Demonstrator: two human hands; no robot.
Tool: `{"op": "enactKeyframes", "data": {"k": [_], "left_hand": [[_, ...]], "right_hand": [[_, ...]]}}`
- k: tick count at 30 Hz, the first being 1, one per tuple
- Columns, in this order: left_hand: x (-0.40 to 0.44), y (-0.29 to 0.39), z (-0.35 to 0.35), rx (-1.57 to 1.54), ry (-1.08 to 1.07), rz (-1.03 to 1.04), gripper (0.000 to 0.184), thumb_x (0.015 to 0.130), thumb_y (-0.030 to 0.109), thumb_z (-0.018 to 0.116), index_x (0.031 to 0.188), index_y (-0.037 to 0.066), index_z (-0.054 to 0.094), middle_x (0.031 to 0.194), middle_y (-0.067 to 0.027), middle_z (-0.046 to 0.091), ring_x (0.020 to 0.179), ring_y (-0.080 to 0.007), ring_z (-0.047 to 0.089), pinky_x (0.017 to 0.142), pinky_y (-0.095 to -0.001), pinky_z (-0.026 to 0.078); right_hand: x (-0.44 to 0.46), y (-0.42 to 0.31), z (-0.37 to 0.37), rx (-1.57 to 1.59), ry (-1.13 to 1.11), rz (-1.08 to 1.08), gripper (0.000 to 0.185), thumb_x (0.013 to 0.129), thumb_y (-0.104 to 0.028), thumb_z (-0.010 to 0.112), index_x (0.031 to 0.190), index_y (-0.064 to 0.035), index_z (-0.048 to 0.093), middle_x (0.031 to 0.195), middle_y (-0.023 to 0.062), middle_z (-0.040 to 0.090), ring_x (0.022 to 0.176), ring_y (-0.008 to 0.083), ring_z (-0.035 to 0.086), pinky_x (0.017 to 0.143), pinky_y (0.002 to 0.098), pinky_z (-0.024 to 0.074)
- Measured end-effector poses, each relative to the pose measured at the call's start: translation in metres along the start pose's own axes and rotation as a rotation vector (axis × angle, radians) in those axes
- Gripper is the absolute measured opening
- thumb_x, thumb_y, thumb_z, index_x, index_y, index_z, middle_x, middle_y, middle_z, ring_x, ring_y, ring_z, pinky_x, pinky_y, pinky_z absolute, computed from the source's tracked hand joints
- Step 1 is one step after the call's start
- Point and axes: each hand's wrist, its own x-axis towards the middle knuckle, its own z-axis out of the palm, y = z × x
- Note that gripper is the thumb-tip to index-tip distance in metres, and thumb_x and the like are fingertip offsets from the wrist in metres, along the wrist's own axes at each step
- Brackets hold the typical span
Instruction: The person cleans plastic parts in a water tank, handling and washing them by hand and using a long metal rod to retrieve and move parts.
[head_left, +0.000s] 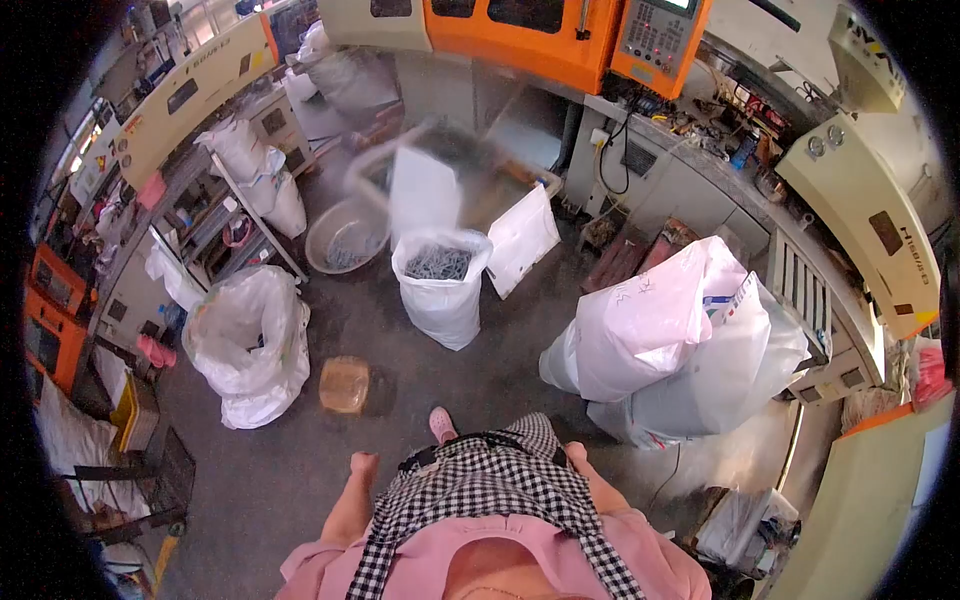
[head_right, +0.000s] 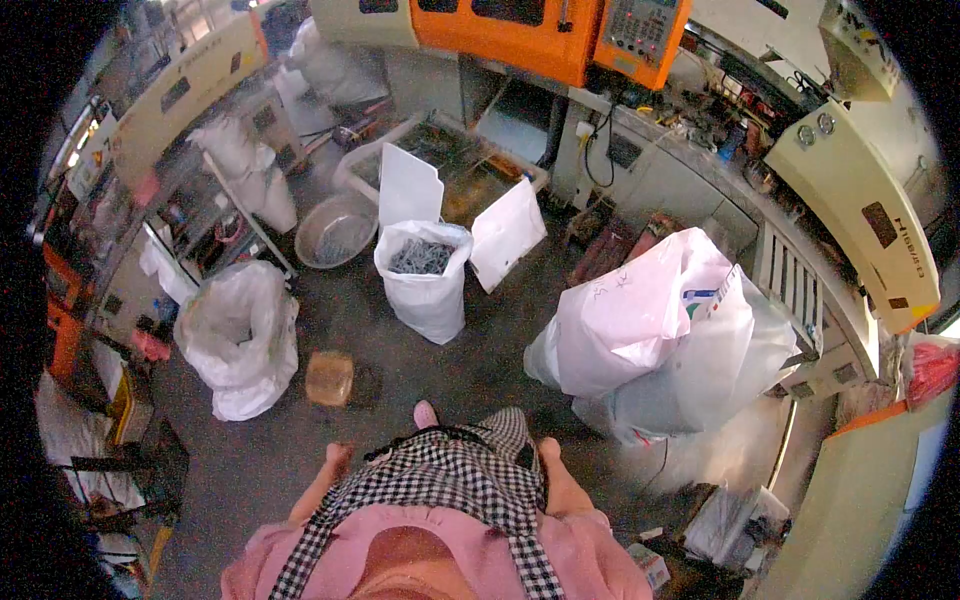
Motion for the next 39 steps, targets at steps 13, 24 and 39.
{"op": "enactKeyframes", "data": {"k": [13, 24, 39], "left_hand": [[0.023, -0.028, 0.014, -0.127, -0.007, 0.036, 0.027, 0.064, 0.023, 0.065, 0.081, 0.002, 0.065, 0.077, -0.0135, 0.063, 0.076, -0.0255, 0.061, 0.070, -0.0338, 0.047], [0.038, -0.022, 0.023, 0.135, -0.060, 0.180, 0.026, 0.061, 0.023, 0.065, 0.076, 0.002, 0.064, 0.070, -0.0129, 0.062, 0.070, -0.0229, 0.061, 0.065, -0.0334, 0.047], [0.033, 0.105, 0.009, 0.178, -0.089, 0.052, 0.025, 0.066, 0.027, 0.068, 0.076, 0.005, 0.065, 0.072, -0.0104, 0.064, 0.070, -0.0242, 0.062, 0.065, -0.0331, 0.047]], "right_hand": [[0.016, 0.024, 0.015, -0.258, -0.015, -0.175, 0.022, 0.084, -0.015, 0.046, 0.082, 0.0014, 0.059, 0.085, 0.0165, 0.060, 0.073, 0.0286, 0.059, 0.060, 0.0390, 0.0492], [-0.019, 0.028, -0.011, -0.067, 0.035, -0.199, 0.018, 0.081, -0.012, 0.047, 0.079, -0.0021, 0.061, 0.080, 0.0165, 0.059, 0.073, 0.0296, 0.057, 0.064, 0.0402, 0.0471], [-0.007, -0.011, -0.051, 0.028, 0.122, 0.014, 0.024, 0.072, -0.028, 0.060, 0.079, -0.0062, 0.064, 0.078, 0.0137, 0.063, 0.079, 0.0294, 0.060, 0.071, 0.0377, 0.0466]]}}
